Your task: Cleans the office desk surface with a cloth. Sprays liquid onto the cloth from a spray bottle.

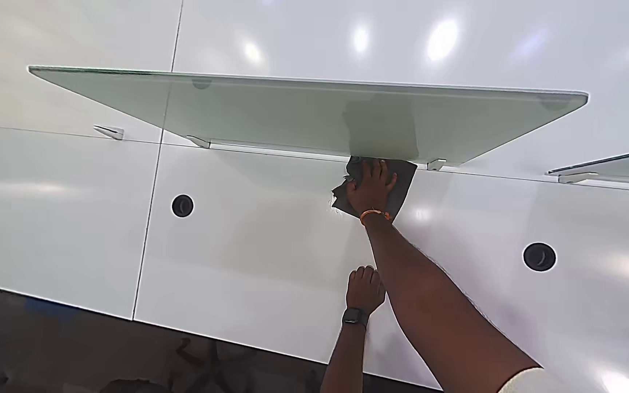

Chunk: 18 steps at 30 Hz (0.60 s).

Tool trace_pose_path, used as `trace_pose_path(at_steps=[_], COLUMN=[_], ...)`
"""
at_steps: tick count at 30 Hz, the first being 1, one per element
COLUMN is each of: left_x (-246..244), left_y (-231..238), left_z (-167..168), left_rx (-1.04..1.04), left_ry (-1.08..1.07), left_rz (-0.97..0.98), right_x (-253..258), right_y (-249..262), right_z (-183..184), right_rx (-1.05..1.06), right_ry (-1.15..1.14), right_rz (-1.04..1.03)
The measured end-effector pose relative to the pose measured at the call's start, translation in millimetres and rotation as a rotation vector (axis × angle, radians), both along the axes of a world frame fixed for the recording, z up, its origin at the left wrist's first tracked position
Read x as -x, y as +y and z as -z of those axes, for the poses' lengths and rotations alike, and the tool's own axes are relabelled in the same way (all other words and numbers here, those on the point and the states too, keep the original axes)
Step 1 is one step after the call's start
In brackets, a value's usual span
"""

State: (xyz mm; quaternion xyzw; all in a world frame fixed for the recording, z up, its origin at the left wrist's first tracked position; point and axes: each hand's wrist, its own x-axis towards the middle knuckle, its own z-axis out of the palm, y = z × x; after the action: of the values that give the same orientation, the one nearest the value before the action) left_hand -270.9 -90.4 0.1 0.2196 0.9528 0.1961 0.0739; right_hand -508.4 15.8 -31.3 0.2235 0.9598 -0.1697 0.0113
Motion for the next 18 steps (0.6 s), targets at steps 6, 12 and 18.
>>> trace_pose_path(at_steps=[6, 12, 18], left_x=[-9.6, -14.5, -11.6], left_y=[-1.5, -2.2, -2.3], left_z=[34.5, 46.0, 46.6], left_rx=[0.05, 0.045, 0.023], left_ry=[0.11, 0.133, 0.139], left_rz=[-0.015, -0.03, -0.033], right_x=[-1.1, -9.5, -74.4], right_y=[8.9, 95.6, 142.3], right_z=[4.7, 0.6, -4.5], right_rx=[0.077, 0.105, 0.035], right_ry=[0.101, 0.106, 0.099], right_rz=[-0.11, -0.745, -0.579])
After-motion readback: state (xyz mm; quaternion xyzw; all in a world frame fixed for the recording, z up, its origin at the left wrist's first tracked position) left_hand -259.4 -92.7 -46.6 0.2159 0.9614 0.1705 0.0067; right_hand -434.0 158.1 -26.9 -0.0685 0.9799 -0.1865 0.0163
